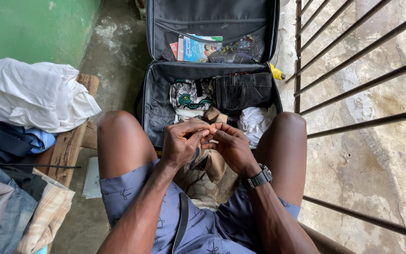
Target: The person takes various items of clothing out of a suitcase, unfolding and checking them before setting them aside onto a pile.
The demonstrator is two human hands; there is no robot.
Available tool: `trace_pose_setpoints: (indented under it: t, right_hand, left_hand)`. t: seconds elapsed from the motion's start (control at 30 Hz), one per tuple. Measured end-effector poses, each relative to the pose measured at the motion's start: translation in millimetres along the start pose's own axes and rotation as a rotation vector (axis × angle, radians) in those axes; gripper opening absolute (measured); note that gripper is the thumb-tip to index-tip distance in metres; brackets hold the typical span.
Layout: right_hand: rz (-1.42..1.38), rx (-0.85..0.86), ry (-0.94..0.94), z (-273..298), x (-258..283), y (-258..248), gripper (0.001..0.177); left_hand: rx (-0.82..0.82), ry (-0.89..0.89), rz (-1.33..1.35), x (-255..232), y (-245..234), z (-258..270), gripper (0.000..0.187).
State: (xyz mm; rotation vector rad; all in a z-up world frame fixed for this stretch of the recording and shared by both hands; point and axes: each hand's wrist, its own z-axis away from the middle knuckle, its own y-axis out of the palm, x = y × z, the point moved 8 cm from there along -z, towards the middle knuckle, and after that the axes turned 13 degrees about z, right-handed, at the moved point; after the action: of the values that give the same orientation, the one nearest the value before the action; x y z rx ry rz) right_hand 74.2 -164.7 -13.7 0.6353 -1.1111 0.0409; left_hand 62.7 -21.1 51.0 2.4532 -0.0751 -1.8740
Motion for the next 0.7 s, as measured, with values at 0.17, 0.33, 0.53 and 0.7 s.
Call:
trace_pose_setpoints:
  t: [0.17,0.33,0.53,0.7]
  right_hand:
    - [0.072,-0.035,0.068,1,-3,-14,0.019]
    - [0.069,-0.048,0.055,5,8,-6,0.019]
    - [0.150,-0.080,-0.006,9,28,6,0.021]
    - [0.395,-0.136,-0.041,13,38,2,0.022]
  left_hand:
    - [0.000,0.045,-0.033,-2,3,0,0.014]
    - [-0.010,0.017,0.086,10,2,0,0.011]
    - [-0.083,-0.274,0.415,48,-4,2,0.013]
    - [-0.060,-0.283,0.400,43,-4,1,0.014]
